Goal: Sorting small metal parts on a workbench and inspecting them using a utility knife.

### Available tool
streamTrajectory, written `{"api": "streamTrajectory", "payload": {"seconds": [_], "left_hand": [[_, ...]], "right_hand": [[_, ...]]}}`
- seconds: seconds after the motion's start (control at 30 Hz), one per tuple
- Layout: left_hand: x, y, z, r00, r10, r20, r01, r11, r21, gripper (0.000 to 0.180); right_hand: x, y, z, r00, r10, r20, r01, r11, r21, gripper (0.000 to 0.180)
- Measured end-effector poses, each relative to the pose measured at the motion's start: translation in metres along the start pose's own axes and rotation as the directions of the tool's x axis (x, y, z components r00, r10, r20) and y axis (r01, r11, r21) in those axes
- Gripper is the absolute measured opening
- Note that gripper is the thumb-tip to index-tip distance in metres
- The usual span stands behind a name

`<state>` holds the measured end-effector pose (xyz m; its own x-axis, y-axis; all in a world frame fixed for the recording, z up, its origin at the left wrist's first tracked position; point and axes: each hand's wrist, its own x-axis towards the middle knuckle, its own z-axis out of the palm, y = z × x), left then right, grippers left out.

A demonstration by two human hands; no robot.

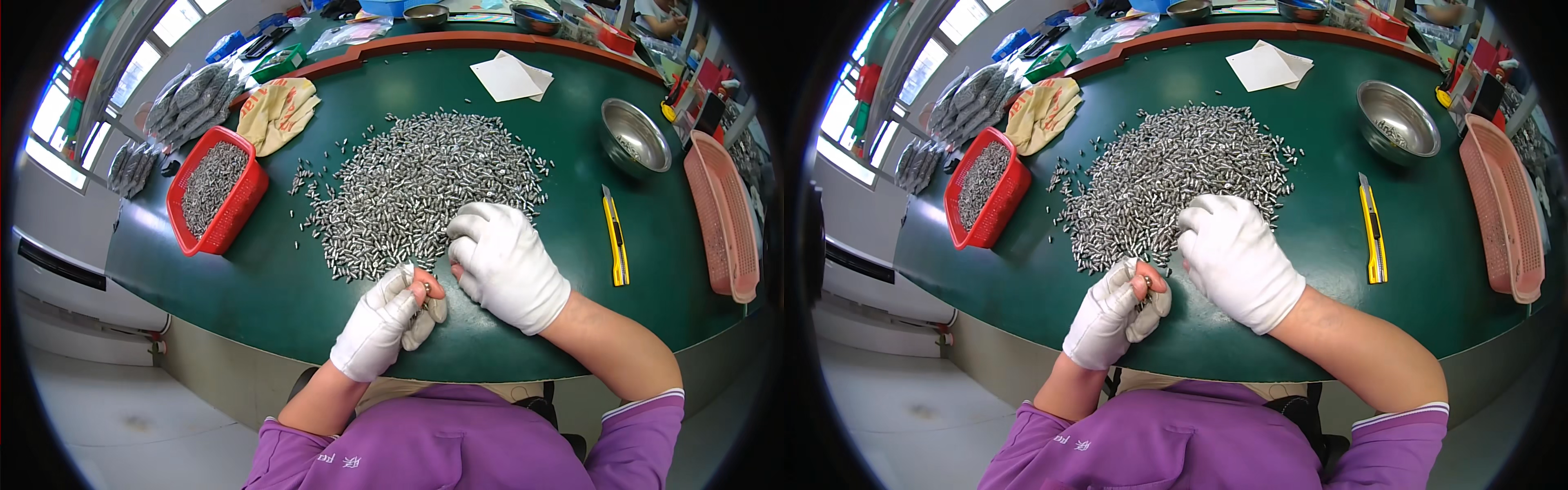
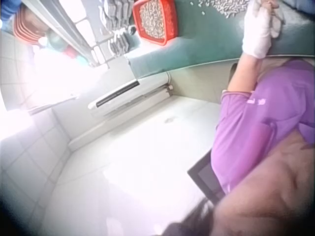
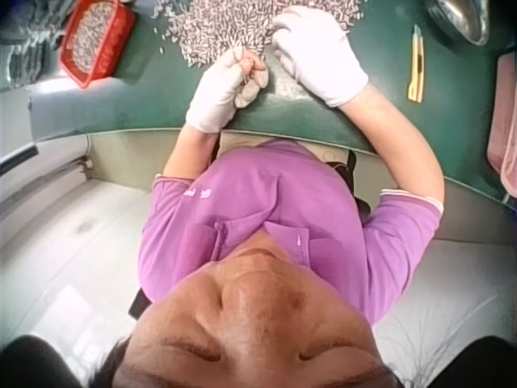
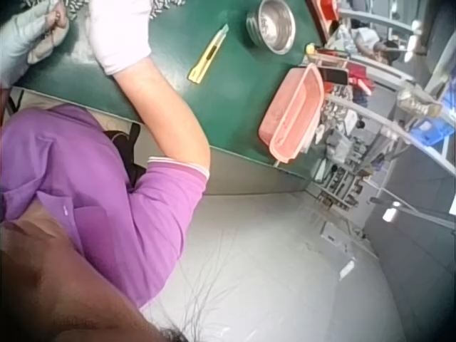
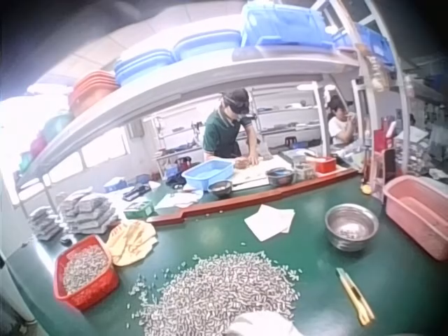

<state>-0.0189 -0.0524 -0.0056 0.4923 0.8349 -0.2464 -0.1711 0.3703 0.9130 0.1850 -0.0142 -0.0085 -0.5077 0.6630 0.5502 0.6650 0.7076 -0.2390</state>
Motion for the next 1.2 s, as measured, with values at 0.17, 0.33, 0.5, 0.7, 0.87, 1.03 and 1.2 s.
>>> {"api": "streamTrajectory", "payload": {"seconds": [0.17, 0.33, 0.5, 0.7, 0.87, 1.03, 1.2], "left_hand": [[0.002, -0.001, 0.003, 0.998, 0.060, 0.000, -0.060, 0.996, -0.060, 0.027], [0.001, 0.000, 0.006, 1.000, 0.004, -0.026, -0.006, 0.997, -0.083, 0.022], [0.000, -0.003, 0.003, 0.999, 0.009, -0.046, -0.014, 0.994, -0.109, 0.020], [0.000, -0.003, 0.003, 0.998, 0.022, -0.064, -0.030, 0.991, -0.133, 0.017], [0.001, -0.002, 0.003, 0.998, 0.033, -0.055, -0.039, 0.994, -0.107, 0.020], [0.000, -0.001, 0.004, 0.998, 0.036, -0.052, -0.040, 0.996, -0.086, 0.025], [0.001, -0.005, -0.002, 0.999, 0.037, 0.012, -0.036, 0.997, -0.075, 0.023]], "right_hand": [[0.002, -0.011, -0.007, 0.991, 0.117, -0.062, -0.094, 0.949, 0.302, 0.011], [0.000, -0.014, -0.007, 0.989, 0.148, 0.026, -0.140, 0.848, 0.512, 0.014], [0.000, -0.014, -0.008, 0.984, 0.173, 0.032, -0.166, 0.859, 0.485, 0.014], [0.002, 0.005, -0.013, 0.993, 0.098, -0.064, -0.099, 0.995, -0.007, 0.011], [-0.001, 0.009, -0.013, 0.996, 0.087, 0.015, -0.085, 0.994, -0.075, 0.010], [-0.001, 0.008, -0.009, 0.994, 0.087, 0.063, -0.081, 0.992, -0.093, 0.010], [-0.002, 0.006, -0.003, 0.997, 0.067, 0.030, -0.065, 0.996, -0.068, 0.012]]}}
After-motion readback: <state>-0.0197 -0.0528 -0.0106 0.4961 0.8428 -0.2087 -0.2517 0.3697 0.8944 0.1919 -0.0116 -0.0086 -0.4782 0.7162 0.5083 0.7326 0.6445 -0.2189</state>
